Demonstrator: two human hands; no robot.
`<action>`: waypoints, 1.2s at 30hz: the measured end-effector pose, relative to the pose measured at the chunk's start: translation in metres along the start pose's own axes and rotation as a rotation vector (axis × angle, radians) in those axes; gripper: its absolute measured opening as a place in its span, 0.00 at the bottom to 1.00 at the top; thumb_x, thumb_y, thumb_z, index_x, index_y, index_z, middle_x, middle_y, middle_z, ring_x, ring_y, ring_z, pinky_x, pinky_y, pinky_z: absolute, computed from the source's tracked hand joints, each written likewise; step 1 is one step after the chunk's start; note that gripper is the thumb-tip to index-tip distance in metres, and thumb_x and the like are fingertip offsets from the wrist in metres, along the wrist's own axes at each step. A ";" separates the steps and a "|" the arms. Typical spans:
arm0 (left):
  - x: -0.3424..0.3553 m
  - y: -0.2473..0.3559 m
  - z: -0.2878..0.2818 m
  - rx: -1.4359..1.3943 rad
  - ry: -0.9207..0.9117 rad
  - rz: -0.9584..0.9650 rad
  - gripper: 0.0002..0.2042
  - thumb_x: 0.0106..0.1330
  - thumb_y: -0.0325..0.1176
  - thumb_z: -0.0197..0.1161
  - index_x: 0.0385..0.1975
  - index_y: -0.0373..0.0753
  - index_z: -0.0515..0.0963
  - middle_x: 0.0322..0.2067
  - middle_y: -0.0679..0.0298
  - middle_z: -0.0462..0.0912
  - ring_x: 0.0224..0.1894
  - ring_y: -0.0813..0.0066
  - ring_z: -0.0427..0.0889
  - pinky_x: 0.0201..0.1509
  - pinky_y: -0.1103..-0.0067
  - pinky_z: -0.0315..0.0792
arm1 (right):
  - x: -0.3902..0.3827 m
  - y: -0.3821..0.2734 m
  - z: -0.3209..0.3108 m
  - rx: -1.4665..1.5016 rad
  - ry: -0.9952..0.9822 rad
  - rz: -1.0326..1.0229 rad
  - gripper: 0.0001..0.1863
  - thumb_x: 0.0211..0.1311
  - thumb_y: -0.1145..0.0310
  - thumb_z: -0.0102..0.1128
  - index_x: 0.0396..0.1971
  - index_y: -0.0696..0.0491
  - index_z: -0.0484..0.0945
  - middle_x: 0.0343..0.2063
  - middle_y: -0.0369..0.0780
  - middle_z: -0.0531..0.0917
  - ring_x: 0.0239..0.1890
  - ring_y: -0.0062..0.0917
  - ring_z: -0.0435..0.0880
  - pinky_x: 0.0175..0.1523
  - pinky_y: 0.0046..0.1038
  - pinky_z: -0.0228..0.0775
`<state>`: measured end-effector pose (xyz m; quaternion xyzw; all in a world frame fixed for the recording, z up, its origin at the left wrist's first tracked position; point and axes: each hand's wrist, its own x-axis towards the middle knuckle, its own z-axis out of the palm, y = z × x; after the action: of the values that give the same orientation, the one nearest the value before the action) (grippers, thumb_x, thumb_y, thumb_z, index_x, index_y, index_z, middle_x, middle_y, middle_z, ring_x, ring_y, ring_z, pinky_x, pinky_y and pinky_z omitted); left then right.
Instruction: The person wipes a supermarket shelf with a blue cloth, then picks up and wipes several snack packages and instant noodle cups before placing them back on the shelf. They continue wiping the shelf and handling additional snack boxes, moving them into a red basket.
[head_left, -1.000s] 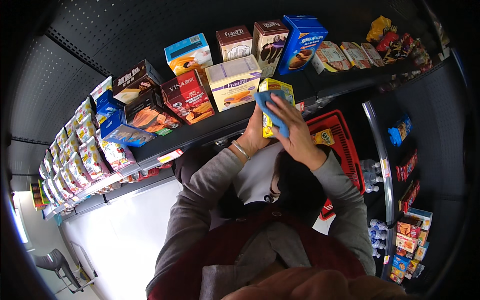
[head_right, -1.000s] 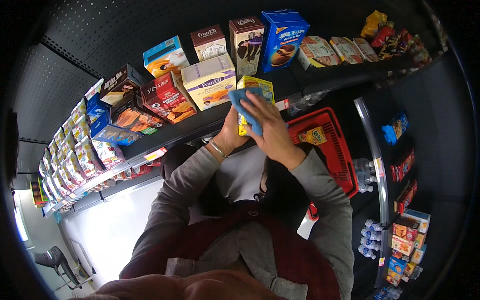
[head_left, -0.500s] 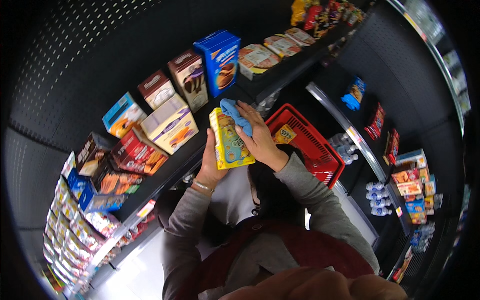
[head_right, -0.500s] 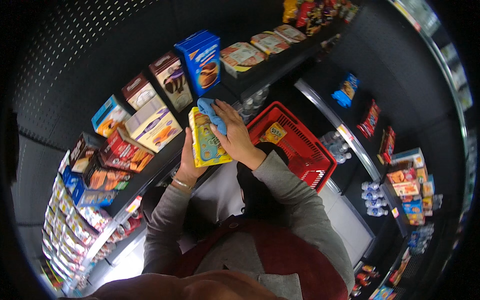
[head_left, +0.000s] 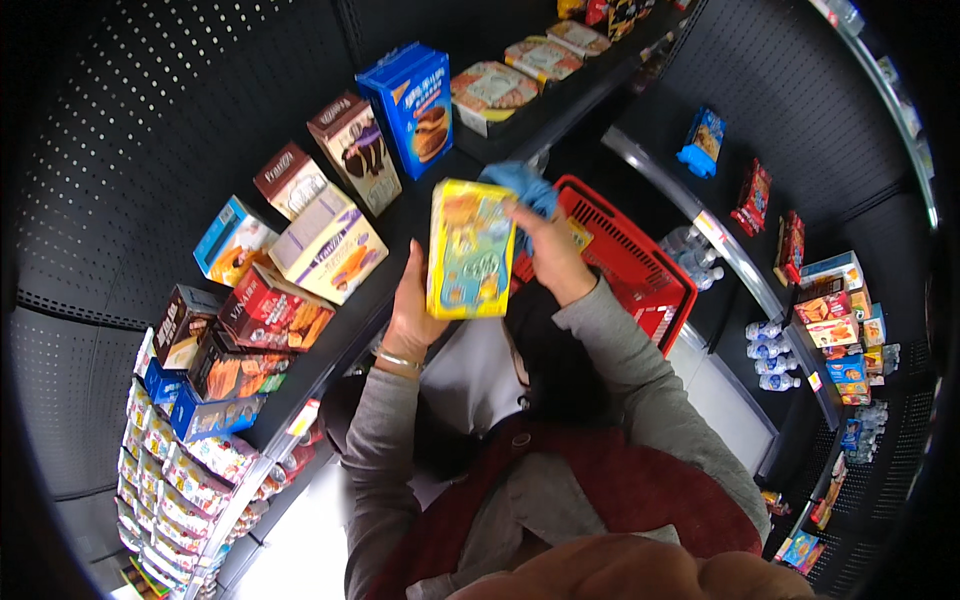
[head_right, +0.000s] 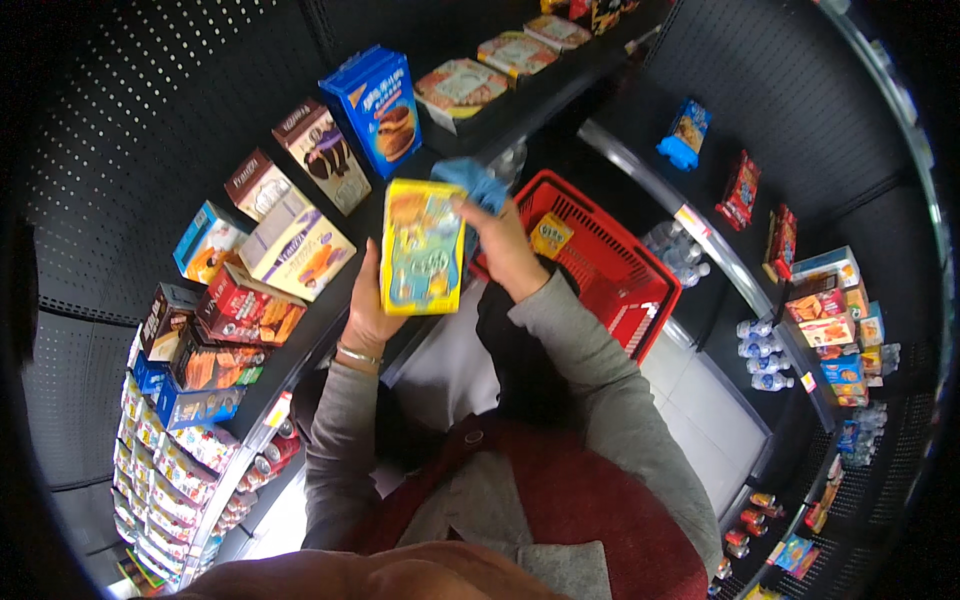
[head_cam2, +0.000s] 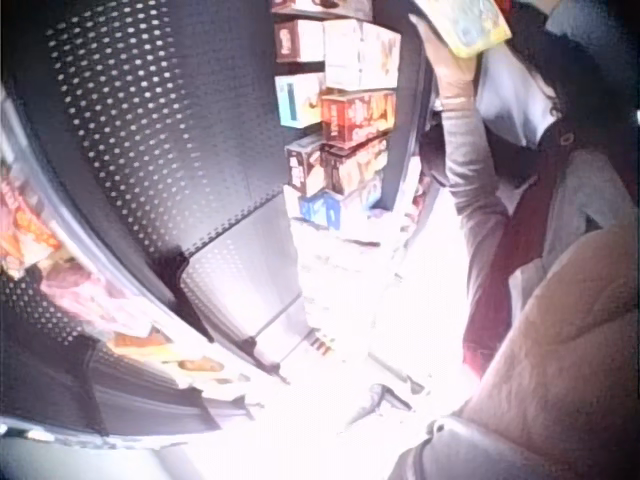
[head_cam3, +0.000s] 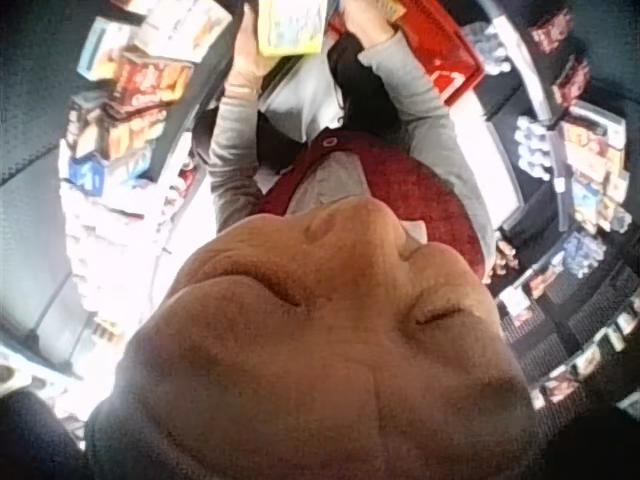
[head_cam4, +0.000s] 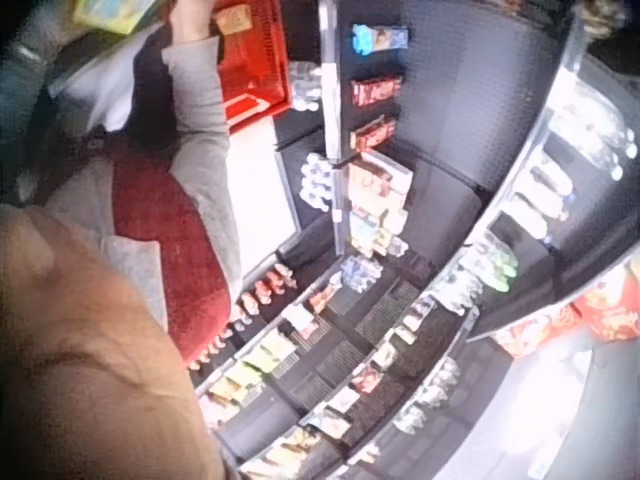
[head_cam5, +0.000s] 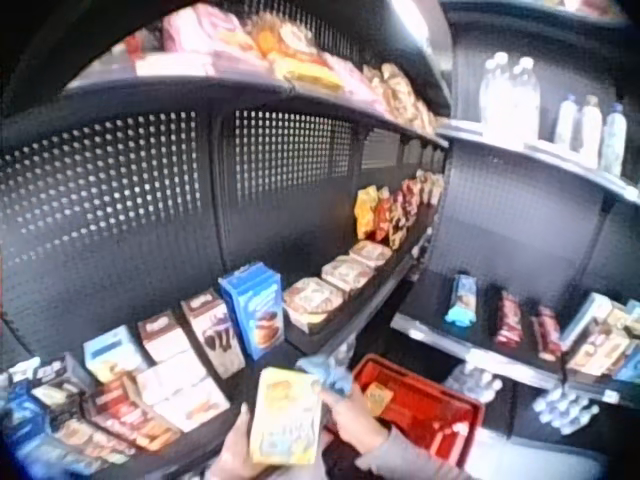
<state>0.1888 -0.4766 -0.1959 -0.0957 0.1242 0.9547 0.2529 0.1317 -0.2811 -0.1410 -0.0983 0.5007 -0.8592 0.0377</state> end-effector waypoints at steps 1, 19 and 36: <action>0.000 0.001 -0.006 0.135 0.034 0.026 0.35 0.77 0.63 0.36 0.67 0.36 0.66 0.63 0.51 0.75 0.63 0.50 0.76 0.67 0.56 0.69 | 0.002 -0.001 -0.006 0.026 0.065 -0.082 0.21 0.65 0.77 0.60 0.58 0.57 0.77 0.55 0.40 0.83 0.56 0.24 0.80 0.65 0.27 0.68; 0.009 0.000 -0.034 0.481 0.316 0.137 0.21 0.78 0.47 0.48 0.53 0.35 0.75 0.46 0.57 0.83 0.48 0.63 0.81 0.55 0.69 0.74 | -0.061 0.146 -0.304 -0.700 0.745 -0.032 0.18 0.66 0.77 0.59 0.56 0.58 0.74 0.55 0.42 0.82 0.57 0.28 0.80 0.63 0.28 0.67; 0.005 0.001 -0.042 0.516 0.146 0.219 0.23 0.76 0.45 0.48 0.58 0.32 0.73 0.53 0.52 0.81 0.51 0.60 0.81 0.57 0.68 0.75 | -0.035 0.167 -0.310 -0.628 0.639 0.250 0.18 0.71 0.58 0.61 0.51 0.55 0.76 0.36 0.37 0.81 0.33 0.23 0.79 0.36 0.27 0.72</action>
<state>0.1892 -0.4869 -0.2374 -0.0828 0.3904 0.9038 0.1546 0.0958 -0.0937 -0.4391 0.2258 0.7310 -0.6422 -0.0468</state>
